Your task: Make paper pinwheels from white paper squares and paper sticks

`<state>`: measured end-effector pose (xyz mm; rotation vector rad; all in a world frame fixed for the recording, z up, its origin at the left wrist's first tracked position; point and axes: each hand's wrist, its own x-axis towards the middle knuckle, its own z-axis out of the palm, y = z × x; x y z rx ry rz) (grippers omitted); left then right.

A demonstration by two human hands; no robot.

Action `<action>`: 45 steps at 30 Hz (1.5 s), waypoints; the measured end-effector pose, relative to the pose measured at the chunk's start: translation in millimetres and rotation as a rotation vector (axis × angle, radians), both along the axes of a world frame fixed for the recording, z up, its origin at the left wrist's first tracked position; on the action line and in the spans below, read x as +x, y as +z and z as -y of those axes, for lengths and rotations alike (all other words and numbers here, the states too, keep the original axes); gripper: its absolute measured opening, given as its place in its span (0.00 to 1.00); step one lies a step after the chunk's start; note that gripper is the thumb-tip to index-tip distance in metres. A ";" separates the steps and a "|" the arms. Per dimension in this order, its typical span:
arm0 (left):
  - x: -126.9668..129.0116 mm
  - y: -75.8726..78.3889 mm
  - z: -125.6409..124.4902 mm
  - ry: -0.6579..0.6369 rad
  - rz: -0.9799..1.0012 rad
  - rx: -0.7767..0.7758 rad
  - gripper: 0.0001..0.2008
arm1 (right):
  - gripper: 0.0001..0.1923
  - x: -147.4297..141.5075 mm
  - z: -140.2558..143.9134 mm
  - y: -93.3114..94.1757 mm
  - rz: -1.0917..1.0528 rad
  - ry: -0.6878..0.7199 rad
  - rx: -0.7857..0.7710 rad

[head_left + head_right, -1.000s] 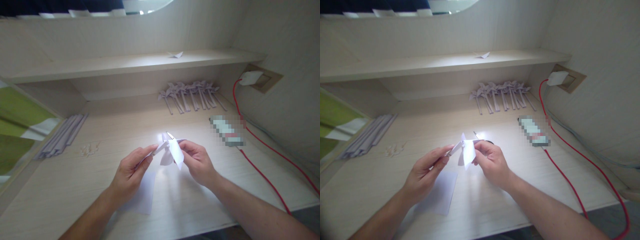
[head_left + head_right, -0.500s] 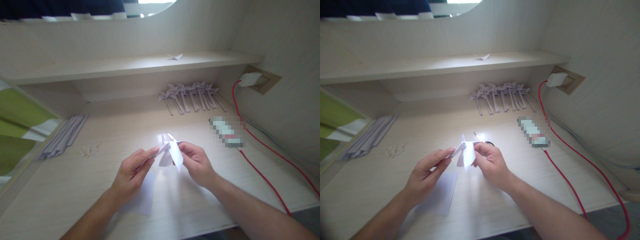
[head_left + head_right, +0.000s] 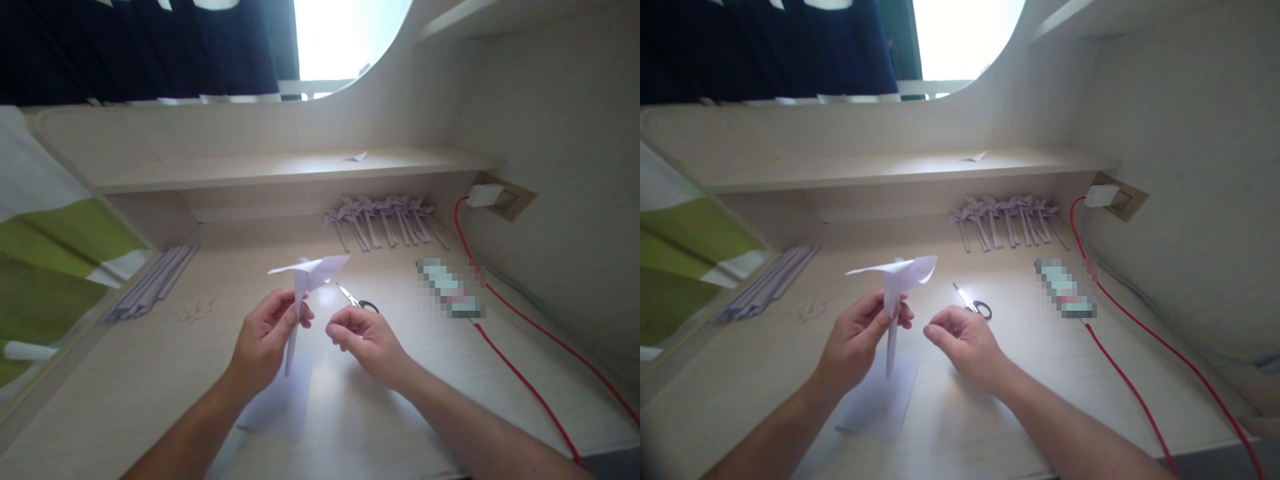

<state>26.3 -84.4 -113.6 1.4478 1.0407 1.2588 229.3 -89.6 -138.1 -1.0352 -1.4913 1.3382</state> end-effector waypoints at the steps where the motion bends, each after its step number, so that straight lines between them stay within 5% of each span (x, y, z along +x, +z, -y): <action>1: 2.9 2.2 -1.7 0.002 0.069 -0.026 0.12 | 0.11 -2.1 0.7 -1.0 0.039 0.032 -0.007; 7: 24.0 4.4 -16.5 -0.005 0.332 -0.176 0.13 | 0.13 -12.4 11.4 1.9 0.262 0.181 -0.029; 25: 39.0 -4.2 -63.9 0.086 0.266 -0.123 0.20 | 0.20 5.1 -7.9 2.4 0.625 -0.053 0.218; 34: 23.3 -8.5 -71.7 0.094 -0.019 -0.073 0.19 | 0.19 28.3 -44.1 14.6 0.872 -0.061 0.199; 41: -46.4 3.4 -39.7 -0.073 -0.414 -0.077 0.12 | 0.18 80.0 -138.9 17.6 1.084 -0.218 -0.008; 45: -84.3 -3.7 -6.6 -0.146 -0.943 -0.064 0.26 | 0.19 102.9 -188.8 15.6 1.165 -0.322 -0.092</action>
